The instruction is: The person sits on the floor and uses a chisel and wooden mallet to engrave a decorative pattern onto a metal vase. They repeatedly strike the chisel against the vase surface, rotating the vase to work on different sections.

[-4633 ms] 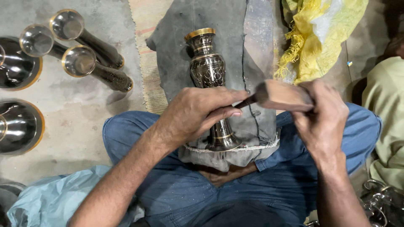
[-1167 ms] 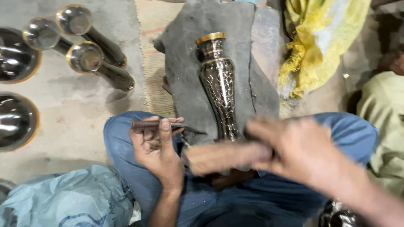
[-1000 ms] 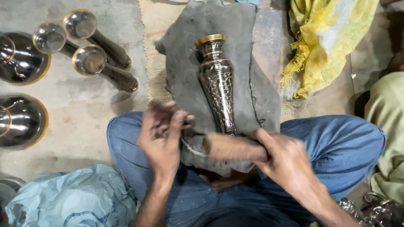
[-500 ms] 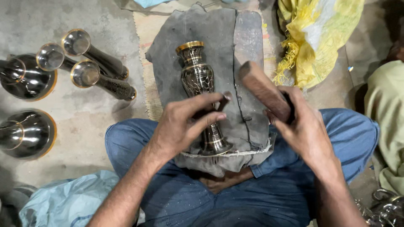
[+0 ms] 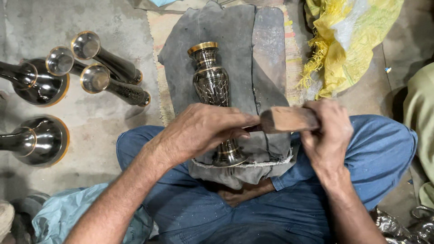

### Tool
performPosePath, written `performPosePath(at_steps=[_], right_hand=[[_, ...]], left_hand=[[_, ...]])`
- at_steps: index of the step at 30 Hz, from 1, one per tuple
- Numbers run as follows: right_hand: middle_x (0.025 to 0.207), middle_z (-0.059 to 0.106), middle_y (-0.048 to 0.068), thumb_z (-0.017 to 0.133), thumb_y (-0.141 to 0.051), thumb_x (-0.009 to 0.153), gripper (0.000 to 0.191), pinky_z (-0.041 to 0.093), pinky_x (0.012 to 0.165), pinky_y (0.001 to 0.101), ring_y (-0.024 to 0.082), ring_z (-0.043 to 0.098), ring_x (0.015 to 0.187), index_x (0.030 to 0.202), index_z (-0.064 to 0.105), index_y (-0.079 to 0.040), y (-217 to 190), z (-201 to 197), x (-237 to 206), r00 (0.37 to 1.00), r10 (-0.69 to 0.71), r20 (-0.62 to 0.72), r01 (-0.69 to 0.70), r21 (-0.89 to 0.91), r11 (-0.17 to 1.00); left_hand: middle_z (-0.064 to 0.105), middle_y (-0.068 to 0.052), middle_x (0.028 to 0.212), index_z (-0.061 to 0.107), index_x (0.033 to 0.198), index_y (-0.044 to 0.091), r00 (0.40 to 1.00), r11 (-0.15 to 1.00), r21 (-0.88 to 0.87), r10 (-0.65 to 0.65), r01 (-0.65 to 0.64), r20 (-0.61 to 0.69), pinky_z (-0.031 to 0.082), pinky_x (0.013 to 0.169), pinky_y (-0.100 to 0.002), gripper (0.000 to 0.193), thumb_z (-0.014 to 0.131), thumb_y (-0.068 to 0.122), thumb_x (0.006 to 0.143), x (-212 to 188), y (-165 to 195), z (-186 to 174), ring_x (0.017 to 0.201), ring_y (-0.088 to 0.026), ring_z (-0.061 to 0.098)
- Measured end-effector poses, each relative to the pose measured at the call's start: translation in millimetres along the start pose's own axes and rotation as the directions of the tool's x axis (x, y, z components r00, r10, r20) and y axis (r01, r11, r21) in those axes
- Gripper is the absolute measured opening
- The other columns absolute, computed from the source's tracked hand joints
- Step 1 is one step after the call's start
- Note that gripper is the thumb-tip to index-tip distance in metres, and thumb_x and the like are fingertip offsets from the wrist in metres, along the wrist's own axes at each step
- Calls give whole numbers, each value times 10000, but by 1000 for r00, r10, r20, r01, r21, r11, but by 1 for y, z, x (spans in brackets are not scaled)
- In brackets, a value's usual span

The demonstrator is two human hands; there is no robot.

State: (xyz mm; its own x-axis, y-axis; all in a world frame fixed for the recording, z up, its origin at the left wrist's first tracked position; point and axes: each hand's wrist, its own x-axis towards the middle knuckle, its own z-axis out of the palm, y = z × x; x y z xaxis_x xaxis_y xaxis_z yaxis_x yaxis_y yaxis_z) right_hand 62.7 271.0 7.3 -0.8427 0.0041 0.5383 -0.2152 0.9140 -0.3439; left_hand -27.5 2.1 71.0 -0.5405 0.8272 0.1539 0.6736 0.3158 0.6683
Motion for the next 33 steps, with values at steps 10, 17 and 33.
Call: performPosePath(at_steps=[10, 17, 33], right_hand=[[977, 624, 160, 636, 60, 780, 344, 505, 829, 414, 335, 635, 898, 1119, 587, 27, 6, 1, -12, 981, 190, 45, -195, 271, 943], [917, 615, 162, 728, 52, 795, 316, 494, 808, 410, 334, 621, 864, 1087, 614, 13, -4, -13, 9, 987, 44, 152, -66, 144, 987], [888, 685, 129, 798, -90, 909, 291, 598, 648, 350, 257, 720, 763, 1067, 561, -27, -39, -38, 125, 851, -252, 461, 164, 223, 961]], left_hand=[[793, 23, 1097, 691, 1269, 201, 1000, 997, -81, -11, 10, -17, 654, 824, -316, 354, 721, 216, 916, -7, -1, -1, 944, -154, 786], [793, -5, 1113, 698, 1280, 186, 984, 988, -141, -86, 64, -155, 666, 812, -313, 356, 744, 215, 927, -21, -6, 9, 928, -152, 794], [774, -110, 1143, 646, 1311, -4, 636, 642, -766, -575, -41, -515, 658, 875, -305, 355, 713, 114, 983, -43, 2, 65, 1016, -159, 773]])
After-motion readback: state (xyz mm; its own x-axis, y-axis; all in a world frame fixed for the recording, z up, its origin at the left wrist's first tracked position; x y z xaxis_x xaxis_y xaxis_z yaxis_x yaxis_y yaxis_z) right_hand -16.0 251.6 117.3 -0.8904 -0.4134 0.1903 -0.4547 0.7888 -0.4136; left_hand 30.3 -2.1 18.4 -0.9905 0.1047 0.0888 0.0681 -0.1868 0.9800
